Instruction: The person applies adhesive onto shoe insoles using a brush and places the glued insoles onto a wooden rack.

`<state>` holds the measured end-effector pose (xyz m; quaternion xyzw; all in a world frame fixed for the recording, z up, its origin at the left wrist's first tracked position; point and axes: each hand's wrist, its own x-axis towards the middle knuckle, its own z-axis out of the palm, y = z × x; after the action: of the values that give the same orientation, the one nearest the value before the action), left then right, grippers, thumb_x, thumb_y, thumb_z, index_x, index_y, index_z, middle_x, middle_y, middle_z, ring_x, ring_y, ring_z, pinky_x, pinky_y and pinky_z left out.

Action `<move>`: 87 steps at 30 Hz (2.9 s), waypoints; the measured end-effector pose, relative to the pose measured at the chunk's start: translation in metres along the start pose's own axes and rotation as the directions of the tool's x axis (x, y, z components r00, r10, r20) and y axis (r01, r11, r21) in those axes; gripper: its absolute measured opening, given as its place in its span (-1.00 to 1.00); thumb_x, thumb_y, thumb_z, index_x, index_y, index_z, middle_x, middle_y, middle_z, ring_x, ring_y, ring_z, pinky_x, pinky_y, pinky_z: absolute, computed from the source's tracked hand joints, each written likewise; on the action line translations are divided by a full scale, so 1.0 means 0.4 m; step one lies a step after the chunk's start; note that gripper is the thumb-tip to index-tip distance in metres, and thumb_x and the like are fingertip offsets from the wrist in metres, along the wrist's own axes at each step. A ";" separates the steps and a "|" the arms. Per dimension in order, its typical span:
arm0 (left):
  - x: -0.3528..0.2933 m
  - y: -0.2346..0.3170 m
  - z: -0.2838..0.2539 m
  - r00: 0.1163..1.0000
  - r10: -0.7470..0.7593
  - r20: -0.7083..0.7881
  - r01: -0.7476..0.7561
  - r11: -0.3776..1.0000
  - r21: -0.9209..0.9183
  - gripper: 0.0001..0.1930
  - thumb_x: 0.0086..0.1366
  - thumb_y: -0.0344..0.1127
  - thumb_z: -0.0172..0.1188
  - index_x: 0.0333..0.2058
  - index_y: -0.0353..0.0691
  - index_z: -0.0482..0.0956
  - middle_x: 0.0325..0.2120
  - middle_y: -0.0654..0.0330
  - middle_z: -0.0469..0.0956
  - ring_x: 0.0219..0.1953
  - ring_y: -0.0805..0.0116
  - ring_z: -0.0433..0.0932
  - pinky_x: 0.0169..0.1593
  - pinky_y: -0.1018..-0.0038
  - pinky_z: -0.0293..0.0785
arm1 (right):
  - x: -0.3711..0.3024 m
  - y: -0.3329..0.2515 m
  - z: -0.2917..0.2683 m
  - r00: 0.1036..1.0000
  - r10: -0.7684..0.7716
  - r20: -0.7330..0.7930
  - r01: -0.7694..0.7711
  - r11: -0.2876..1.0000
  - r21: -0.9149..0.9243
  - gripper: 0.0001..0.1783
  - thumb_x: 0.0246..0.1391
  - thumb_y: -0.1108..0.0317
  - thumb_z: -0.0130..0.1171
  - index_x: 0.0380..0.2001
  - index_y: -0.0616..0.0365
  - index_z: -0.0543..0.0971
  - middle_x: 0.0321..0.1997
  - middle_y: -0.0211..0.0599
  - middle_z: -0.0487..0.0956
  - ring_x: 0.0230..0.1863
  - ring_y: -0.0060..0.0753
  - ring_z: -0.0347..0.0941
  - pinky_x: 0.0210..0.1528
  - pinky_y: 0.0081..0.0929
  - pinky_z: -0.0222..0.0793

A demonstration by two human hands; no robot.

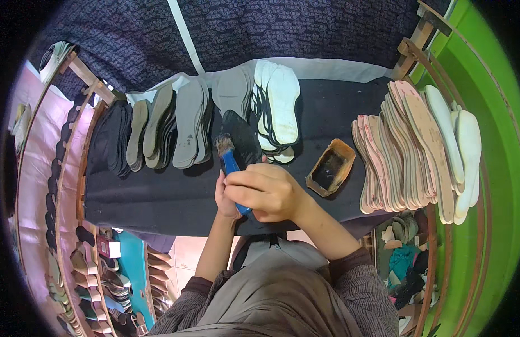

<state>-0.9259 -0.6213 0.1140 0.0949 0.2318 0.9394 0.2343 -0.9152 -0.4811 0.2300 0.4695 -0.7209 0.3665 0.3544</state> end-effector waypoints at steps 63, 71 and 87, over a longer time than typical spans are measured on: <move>0.009 0.011 0.013 0.992 0.103 -0.071 -0.100 0.994 0.042 -0.24 0.31 0.28 -0.50 0.22 -0.24 0.09 0.15 -0.06 0.26 -0.25 0.17 0.48 -0.12 0.31 0.45 | -0.054 -0.044 -0.004 0.985 0.169 0.040 -0.173 0.975 0.136 -0.74 -0.31 0.45 0.23 -0.41 0.21 0.56 -0.34 -0.20 0.59 -0.42 -0.21 0.54 -0.37 -0.42 0.47; 0.008 0.000 0.009 0.985 0.068 -0.161 -0.065 0.998 0.022 -0.28 0.32 0.26 -0.44 0.27 -0.14 0.00 0.18 -0.23 0.14 0.09 0.00 0.37 0.09 0.14 0.35 | -0.041 -0.015 -0.005 0.986 0.146 -0.076 -0.143 0.989 0.041 -0.69 -0.34 0.45 0.27 -0.37 0.23 0.55 -0.33 -0.13 0.57 -0.48 -0.19 0.50 -0.47 -0.44 0.43; 0.010 0.008 0.014 0.990 0.075 -0.120 -0.061 0.991 0.119 -0.21 0.30 0.31 -0.50 0.16 -0.30 0.20 0.04 -0.05 0.38 -0.30 0.22 0.49 -0.22 0.36 0.44 | -0.076 -0.031 -0.043 0.988 0.151 -0.002 -0.151 0.988 0.021 -0.63 -0.44 0.55 0.14 -0.37 0.22 0.55 -0.32 -0.21 0.57 -0.46 -0.24 0.52 -0.42 -0.43 0.46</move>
<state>-0.9291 -0.6195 0.1208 0.0576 0.2964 0.9359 0.1813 -0.8913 -0.4573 0.2146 0.4164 -0.7499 0.4008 0.3221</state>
